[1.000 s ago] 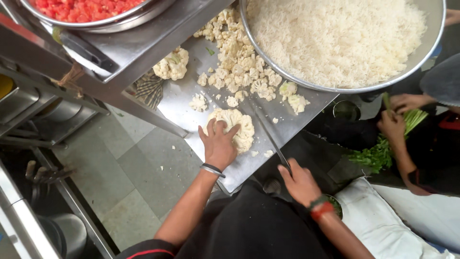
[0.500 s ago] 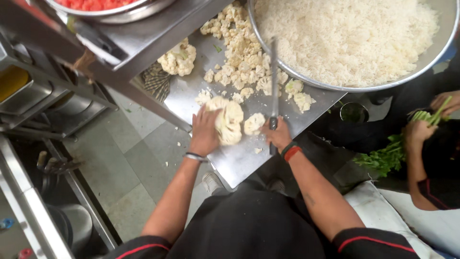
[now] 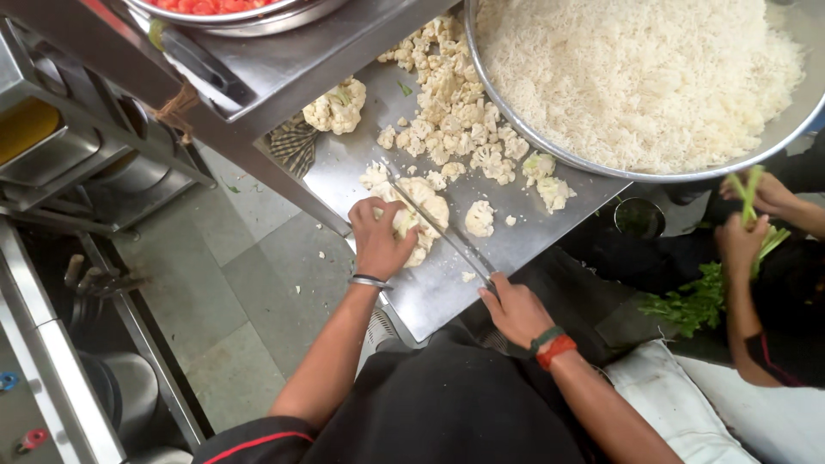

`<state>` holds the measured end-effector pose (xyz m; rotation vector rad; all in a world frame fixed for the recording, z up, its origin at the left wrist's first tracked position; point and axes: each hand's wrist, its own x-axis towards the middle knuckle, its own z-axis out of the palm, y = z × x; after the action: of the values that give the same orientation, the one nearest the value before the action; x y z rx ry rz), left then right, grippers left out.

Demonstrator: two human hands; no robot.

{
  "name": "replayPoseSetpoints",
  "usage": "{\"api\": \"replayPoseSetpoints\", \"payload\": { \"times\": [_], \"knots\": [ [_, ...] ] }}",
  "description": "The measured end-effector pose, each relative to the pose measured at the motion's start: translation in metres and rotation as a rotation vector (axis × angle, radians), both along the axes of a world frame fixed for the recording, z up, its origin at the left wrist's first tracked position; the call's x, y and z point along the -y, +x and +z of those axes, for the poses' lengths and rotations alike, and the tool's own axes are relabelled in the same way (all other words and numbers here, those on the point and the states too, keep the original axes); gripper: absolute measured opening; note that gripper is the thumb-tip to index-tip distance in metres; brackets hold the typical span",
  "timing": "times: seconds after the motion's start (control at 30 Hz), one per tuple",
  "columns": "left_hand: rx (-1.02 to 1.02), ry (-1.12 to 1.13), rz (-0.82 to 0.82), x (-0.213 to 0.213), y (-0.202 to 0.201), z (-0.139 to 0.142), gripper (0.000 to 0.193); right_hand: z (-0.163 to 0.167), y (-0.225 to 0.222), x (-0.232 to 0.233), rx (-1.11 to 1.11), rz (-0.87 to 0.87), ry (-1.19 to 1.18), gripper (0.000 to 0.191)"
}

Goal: The person cuts cauliflower into florets on a stainless steel prep table, holding each piece with the left hand and slicing with a knife in the right hand, working through pieces one at a time and pushing cut florets aside. A coworker beside the table trims green vegetable stalks.

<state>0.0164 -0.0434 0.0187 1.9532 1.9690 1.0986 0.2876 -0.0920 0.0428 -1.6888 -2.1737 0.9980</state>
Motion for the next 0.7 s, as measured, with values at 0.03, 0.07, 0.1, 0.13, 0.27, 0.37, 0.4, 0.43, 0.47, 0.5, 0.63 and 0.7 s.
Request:
{"api": "replayPoseSetpoints", "payload": {
  "times": [0.03,0.07,0.1,0.13,0.27,0.37,0.4,0.43,0.47,0.5,0.63,0.7],
  "knots": [
    [-0.009,0.011,-0.009,-0.001,0.0,0.001,0.042,0.001,0.0,0.004,0.038,-0.005,0.009,0.033],
    [-0.019,0.023,-0.02,-0.001,0.001,0.002,0.044,0.001,0.0,0.008,0.076,-0.012,0.02,0.033],
    [-0.027,0.037,-0.034,-0.001,0.002,0.003,0.045,-0.001,-0.001,0.01,0.114,-0.021,0.032,0.033],
    [-0.024,0.011,-0.035,-0.001,0.003,0.003,0.046,-0.005,-0.005,0.01,0.15,-0.033,0.006,0.033],
    [-0.034,-0.036,-0.058,0.0,0.009,0.004,0.049,-0.032,-0.027,0.005,0.18,-0.042,-0.028,0.034],
    [-0.038,-0.021,-0.063,-0.001,0.009,0.004,0.05,-0.048,-0.019,0.01,0.114,-0.041,-0.095,0.035],
    [-0.039,-0.011,-0.068,-0.003,0.009,0.003,0.05,-0.051,-0.013,0.013,0.09,-0.052,-0.13,0.036],
    [-0.023,-0.033,-0.052,-0.004,0.009,0.003,0.05,-0.054,-0.006,0.021,0.054,-0.062,-0.111,0.036],
    [0.0,-0.054,-0.037,-0.005,0.008,0.002,0.049,-0.056,0.0,0.029,0.026,-0.072,-0.091,0.036],
    [0.027,-0.068,-0.016,-0.006,0.008,0.001,0.049,-0.058,0.004,0.031,0.002,-0.077,-0.063,0.035],
    [0.041,-0.101,-0.028,-0.01,0.002,-0.003,0.05,-0.064,0.002,0.022,-0.034,-0.078,-0.076,0.036],
    [0.068,-0.133,-0.108,-0.013,-0.007,-0.002,0.05,-0.059,0.009,0.016,-0.01,-0.047,-0.015,0.038]
  ]
}}
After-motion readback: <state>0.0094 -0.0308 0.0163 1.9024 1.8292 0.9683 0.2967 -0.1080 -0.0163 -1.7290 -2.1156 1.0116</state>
